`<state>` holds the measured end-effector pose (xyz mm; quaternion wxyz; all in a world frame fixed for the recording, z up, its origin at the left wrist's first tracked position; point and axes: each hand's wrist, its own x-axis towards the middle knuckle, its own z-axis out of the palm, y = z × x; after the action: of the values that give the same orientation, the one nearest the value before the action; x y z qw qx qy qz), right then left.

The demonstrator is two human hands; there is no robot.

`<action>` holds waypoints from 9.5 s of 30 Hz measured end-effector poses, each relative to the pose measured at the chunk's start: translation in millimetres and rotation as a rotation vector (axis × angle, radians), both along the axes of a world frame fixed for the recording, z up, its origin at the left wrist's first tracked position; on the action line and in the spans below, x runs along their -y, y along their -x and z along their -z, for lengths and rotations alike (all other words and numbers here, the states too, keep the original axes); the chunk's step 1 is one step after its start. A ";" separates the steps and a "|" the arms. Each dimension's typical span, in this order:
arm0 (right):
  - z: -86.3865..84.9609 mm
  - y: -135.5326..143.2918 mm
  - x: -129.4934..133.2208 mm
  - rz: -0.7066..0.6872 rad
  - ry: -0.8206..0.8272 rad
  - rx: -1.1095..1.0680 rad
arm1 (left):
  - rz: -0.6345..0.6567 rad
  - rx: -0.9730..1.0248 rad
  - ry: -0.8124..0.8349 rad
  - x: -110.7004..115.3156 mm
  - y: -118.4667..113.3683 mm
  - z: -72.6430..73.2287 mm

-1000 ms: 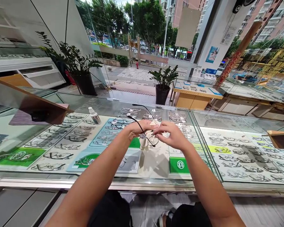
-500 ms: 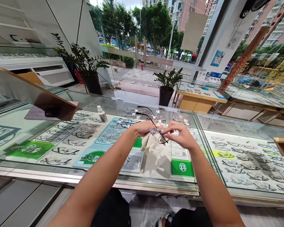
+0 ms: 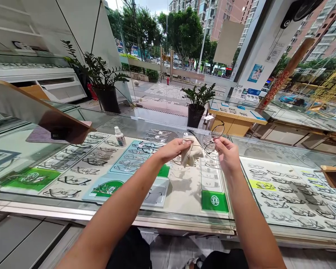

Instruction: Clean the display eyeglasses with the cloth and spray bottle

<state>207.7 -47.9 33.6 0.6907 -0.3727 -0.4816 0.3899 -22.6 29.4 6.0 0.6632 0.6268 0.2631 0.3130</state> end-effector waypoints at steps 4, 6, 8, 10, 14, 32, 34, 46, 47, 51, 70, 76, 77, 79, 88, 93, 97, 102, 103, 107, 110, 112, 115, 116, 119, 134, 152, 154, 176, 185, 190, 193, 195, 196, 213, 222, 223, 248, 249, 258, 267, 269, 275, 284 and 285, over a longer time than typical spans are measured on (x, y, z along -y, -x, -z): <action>-0.4 4.7 0.4 -0.009 0.074 -0.046 | -0.016 -0.011 -0.144 6.4 -3.8 -5.4; 0.6 6.8 0.4 -0.024 0.100 -0.068 | -0.016 -0.020 -0.211 11.2 -6.1 -9.5; 2.3 8.3 0.3 -0.052 0.124 -0.083 | -0.005 -0.030 -0.262 16.2 -8.4 -13.2; 4.2 9.5 0.3 -0.090 0.147 -0.092 | 0.017 -0.054 -0.289 20.7 -10.5 -15.6; 6.9 14.5 1.7 -0.167 0.157 -0.111 | 0.081 -0.083 -0.292 26.7 -14.9 -16.2; 26.2 41.6 -1.8 -0.218 0.266 -0.303 | -0.100 0.130 -0.221 48.6 -48.2 1.6; 26.1 42.4 -1.5 -0.214 0.263 -0.303 | -0.160 0.132 -0.256 48.3 -49.9 2.2; 23.1 35.7 -1.2 -0.183 0.258 -0.358 | -0.007 0.143 -0.179 45.8 -39.9 0.5; 24.9 36.3 -1.8 -0.179 0.246 -0.341 | -0.028 0.145 -0.180 45.6 -40.5 1.2; 32.0 40.1 -2.8 -0.192 0.217 -0.244 | -0.156 0.144 -0.205 43.6 -45.1 4.7; 28.3 37.4 -1.2 -0.273 0.312 -0.350 | -0.151 0.104 -0.249 37.1 -40.3 7.3; 28.6 34.0 -4.0 -0.255 0.319 -0.393 | -0.117 0.087 -0.272 35.7 -37.3 3.3; 28.1 33.1 -4.7 -0.252 0.321 -0.411 | -0.088 0.094 -0.261 36.1 -36.2 2.4; 27.2 31.9 -6.0 -0.235 0.321 -0.442 | -0.021 0.099 -0.242 36.8 -34.2 1.4; 33.9 38.9 -5.2 -0.290 0.334 -0.429 | -0.090 0.085 -0.261 30.9 -38.2 9.4; 31.3 34.9 -5.8 -0.252 0.309 -0.405 | -0.069 0.051 -0.231 31.4 -34.9 4.1; 31.1 31.5 -8.7 -0.216 0.302 -0.407 | 0.033 0.069 -0.164 35.0 -32.0 0.7; 34.4 35.9 -6.9 -0.234 0.311 -0.402 | -0.005 0.067 -0.209 36.4 -37.2 4.6; 34.6 37.1 -5.8 -0.243 0.312 -0.404 | -0.032 0.064 -0.220 36.5 -38.6 5.3; 32.2 37.9 -3.3 -0.266 0.284 -0.385 | -0.104 0.056 -0.254 39.5 -43.1 4.2; 28.0 31.1 -5.5 -0.242 0.271 -0.386 | -0.126 0.054 -0.246 42.6 -44.9 0.7; 23.8 22.5 -8.1 -0.202 0.243 -0.411 | -0.153 0.052 -0.245 42.8 -45.0 -1.2; 16.0 5.6 -11.8 -0.126 0.159 -0.458 | -0.203 0.043 -0.241 40.2 -42.8 -2.4; 13.4 -0.3 -12.8 -0.101 0.133 -0.466 | -0.216 0.038 -0.237 39.2 -41.4 -2.7; 7.5 -15.6 -15.5 -0.038 0.079 -0.459 | -0.180 0.012 -0.215 38.8 -36.9 -4.8; 6.1 -23.9 -16.9 0.103 -0.029 -0.138 | 0.330 -0.467 -0.483 48.8 -39.4 5.8; -3.8 -13.2 11.2 0.307 -0.288 1.146 | -0.728 -0.294 -1.506 35.1 -20.4 -8.0; -4.6 -11.8 12.6 0.303 -0.296 1.219 | -0.687 -0.306 -1.491 34.0 -20.2 -6.3; -2.2 -3.0 12.3 0.358 -0.328 0.678 | -0.921 -0.075 -1.143 49.8 -18.5 -26.7; -93.5 18.6 30.2 0.466 -0.442 0.535 | -0.945 0.062 -1.211 72.7 -15.4 -133.7; -125.2 33.0 43.5 0.556 -0.513 0.491 | -0.996 0.109 -1.183 88.2 -14.9 -162.5; -124.6 35.7 45.3 0.615 -0.523 0.523 | -0.950 0.170 -1.110 87.4 -15.3 -157.3; -122.7 34.2 44.1 0.640 -0.536 0.570 | -0.899 0.218 -1.070 83.9 -15.7 -152.7; -122.1 32.9 43.1 0.642 -0.541 0.594 | -0.880 0.232 -1.056 81.9 -16.1 -151.2; -122.1 26.1 43.1 0.636 -0.495 0.586 | -0.882 0.291 -1.066 77.2 -20.2 -148.3; -122.2 26.7 41.7 0.565 -0.453 0.541 | -0.963 0.274 -1.135 80.5 -23.0 -147.8; -122.2 26.5 41.1 0.549 -0.450 0.545 | -0.979 0.267 -1.152 81.0 -23.3 -147.5; -123.1 27.4 44.0 0.747 -0.498 0.657 | -0.961 0.188 -1.077 73.3 -26.3 -144.5; -123.5 27.5 44.4 0.756 -0.504 0.663 | -0.960 0.181 -1.075 73.0 -26.2 -144.7; -125.9 26.3 46.9 0.799 -0.547 0.697 | -0.936 0.144 -1.059 71.9 -27.2 -145.0; -126.2 26.2 45.3 0.790 -0.533 0.710 | -1.023 0.224 -1.032 72.2 -32.1 -141.6; -125.9 26.4 44.5 0.793 -0.532 0.716 | -1.027 0.236 -1.032 71.9 -32.5 -141.3; -124.3 30.0 42.0 0.821 -0.550 0.704 | -1.026 0.291 -1.032 68.8 -34.4 -139.4; -119.7 39.9 33.2 0.822 -0.579 0.657 | -1.061 0.303 -1.055 56.4 -35.2 -134.7; -119.2 39.2 31.0 0.781 -0.568 0.622 | -1.065 0.303 -1.061 53.6 -35.0 -134.3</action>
<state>168.5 -78.9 152.7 0.6823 -0.4200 -0.5747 -0.1669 12.4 -24.2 140.3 0.0617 0.6002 0.2504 0.7572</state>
